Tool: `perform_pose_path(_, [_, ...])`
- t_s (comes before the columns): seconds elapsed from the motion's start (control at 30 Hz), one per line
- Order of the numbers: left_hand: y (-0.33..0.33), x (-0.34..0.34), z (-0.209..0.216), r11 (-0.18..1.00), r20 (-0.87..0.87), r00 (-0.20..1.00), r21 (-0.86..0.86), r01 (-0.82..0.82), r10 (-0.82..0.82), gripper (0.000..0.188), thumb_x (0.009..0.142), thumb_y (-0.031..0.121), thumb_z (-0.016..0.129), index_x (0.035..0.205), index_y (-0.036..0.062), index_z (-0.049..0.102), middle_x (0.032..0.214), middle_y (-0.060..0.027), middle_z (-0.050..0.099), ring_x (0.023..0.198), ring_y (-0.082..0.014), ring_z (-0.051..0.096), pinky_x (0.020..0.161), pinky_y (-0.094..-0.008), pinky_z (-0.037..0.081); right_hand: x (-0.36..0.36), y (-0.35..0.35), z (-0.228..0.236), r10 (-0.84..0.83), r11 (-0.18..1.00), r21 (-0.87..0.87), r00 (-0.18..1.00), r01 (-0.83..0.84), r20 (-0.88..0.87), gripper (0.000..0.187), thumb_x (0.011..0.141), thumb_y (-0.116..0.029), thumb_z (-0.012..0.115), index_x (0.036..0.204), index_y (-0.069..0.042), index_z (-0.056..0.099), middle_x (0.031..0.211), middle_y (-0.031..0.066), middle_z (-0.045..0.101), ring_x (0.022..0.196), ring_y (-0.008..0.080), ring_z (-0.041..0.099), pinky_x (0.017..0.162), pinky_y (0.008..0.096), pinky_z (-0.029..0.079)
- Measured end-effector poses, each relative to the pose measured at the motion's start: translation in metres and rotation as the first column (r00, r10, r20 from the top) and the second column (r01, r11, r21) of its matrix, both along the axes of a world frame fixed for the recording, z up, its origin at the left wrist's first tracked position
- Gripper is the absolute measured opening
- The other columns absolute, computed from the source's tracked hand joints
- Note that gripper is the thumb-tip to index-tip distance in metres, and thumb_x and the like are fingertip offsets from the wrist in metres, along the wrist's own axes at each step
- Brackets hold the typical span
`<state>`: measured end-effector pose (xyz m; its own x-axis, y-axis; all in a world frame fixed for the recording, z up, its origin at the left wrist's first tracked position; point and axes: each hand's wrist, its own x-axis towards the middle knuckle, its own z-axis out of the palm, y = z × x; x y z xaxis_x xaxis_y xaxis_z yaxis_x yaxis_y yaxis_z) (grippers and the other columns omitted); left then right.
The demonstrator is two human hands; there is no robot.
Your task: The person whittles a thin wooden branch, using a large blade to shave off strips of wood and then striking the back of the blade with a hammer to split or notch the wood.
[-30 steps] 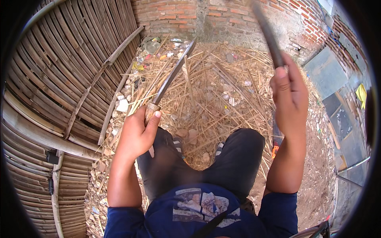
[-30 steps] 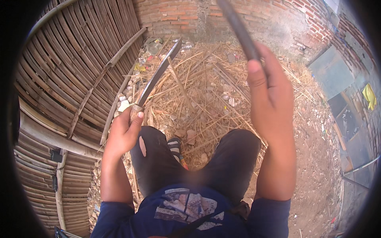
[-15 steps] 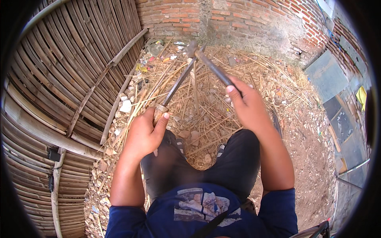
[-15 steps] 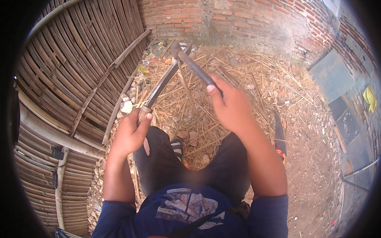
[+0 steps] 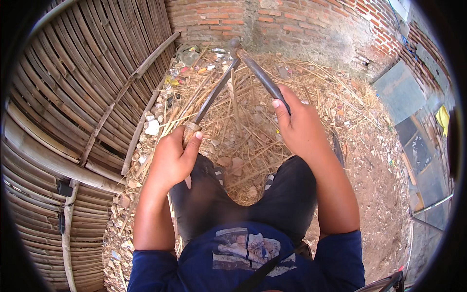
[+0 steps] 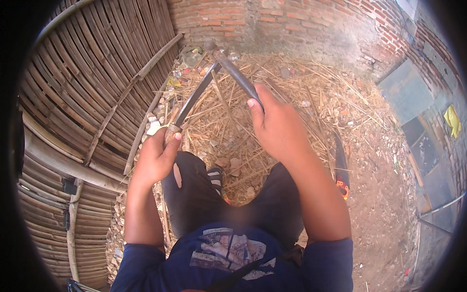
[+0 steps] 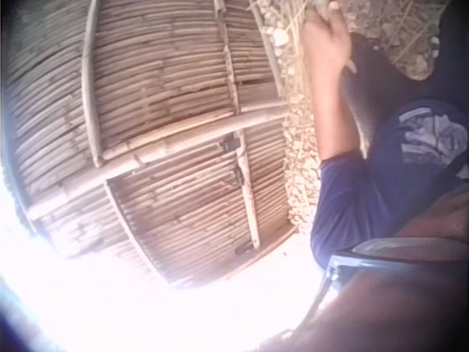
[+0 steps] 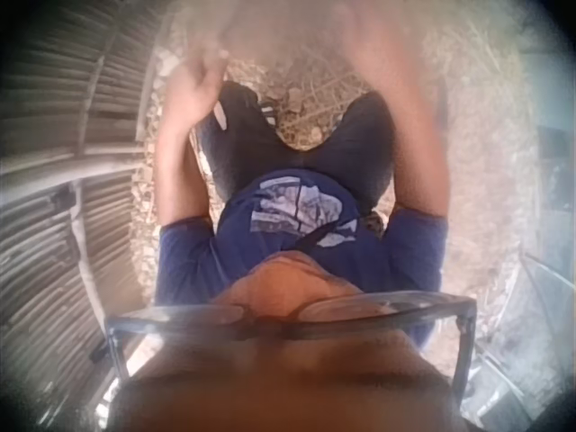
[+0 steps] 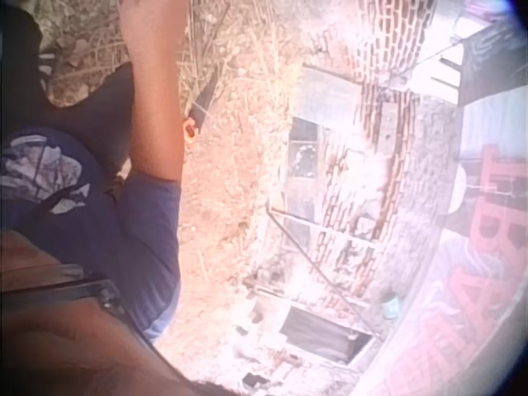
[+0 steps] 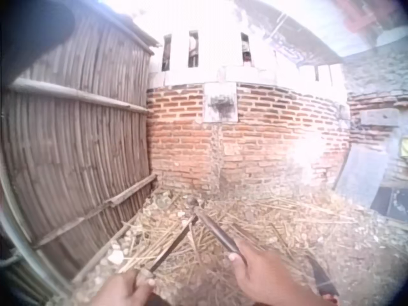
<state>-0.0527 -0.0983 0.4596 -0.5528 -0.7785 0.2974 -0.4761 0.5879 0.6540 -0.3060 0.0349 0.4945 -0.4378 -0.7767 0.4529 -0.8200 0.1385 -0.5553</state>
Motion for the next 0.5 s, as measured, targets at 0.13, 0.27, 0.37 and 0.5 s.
perform_pose_path(0.13, [0.000,0.001,-0.003,1.000,-0.005,1.000,0.006,-0.005,0.005,0.043,0.099,0.035,0.065,0.083,-0.0042,0.055,0.057,-0.0198,0.053,0.053,-0.0360,0.054,0.054,-0.0457,0.043,-0.012,0.001,0.009,0.051,0.998,-0.048,0.985,-0.044,0.163,0.041,0.105,-0.034,0.054,0.138,-0.010,0.057,0.074,0.0114,0.065,0.066,0.0246,0.065,0.063,0.0401,0.050])
perform_pose_path(0.27, [-0.002,0.002,-0.004,1.000,-0.010,1.000,0.030,0.002,-0.002,0.043,0.099,0.035,0.065,0.085,-0.0047,0.056,0.058,-0.0197,0.053,0.053,-0.0355,0.054,0.054,-0.0453,0.043,-0.003,0.020,0.033,0.090,0.945,-0.326,0.967,-0.008,0.236,0.048,0.107,-0.038,0.051,0.140,-0.005,0.056,0.081,0.0023,0.060,0.071,0.0116,0.055,0.065,0.0313,0.046])
perform_pose_path(0.37, [-0.001,0.001,-0.004,0.999,-0.015,1.000,0.038,0.006,-0.006,0.043,0.099,0.035,0.064,0.085,-0.0049,0.056,0.057,-0.0199,0.053,0.052,-0.0355,0.054,0.054,-0.0452,0.043,0.000,0.020,0.033,0.101,0.882,-0.470,0.989,-0.039,0.107,0.046,0.107,-0.037,0.052,0.138,-0.003,0.056,0.081,0.0051,0.062,0.072,0.0152,0.058,0.065,0.0329,0.047])
perform_pose_path(0.5, [0.004,-0.003,-0.003,0.999,-0.028,0.999,0.030,0.018,-0.017,0.043,0.099,0.034,0.065,0.084,-0.0049,0.056,0.056,-0.0202,0.052,0.051,-0.0357,0.053,0.053,-0.0458,0.042,-0.004,0.008,-0.005,-0.088,0.971,-0.232,0.992,0.063,-0.096,0.041,0.106,-0.033,0.054,0.135,-0.004,0.057,0.083,0.0200,0.069,0.074,0.0349,0.070,0.065,0.0436,0.051])
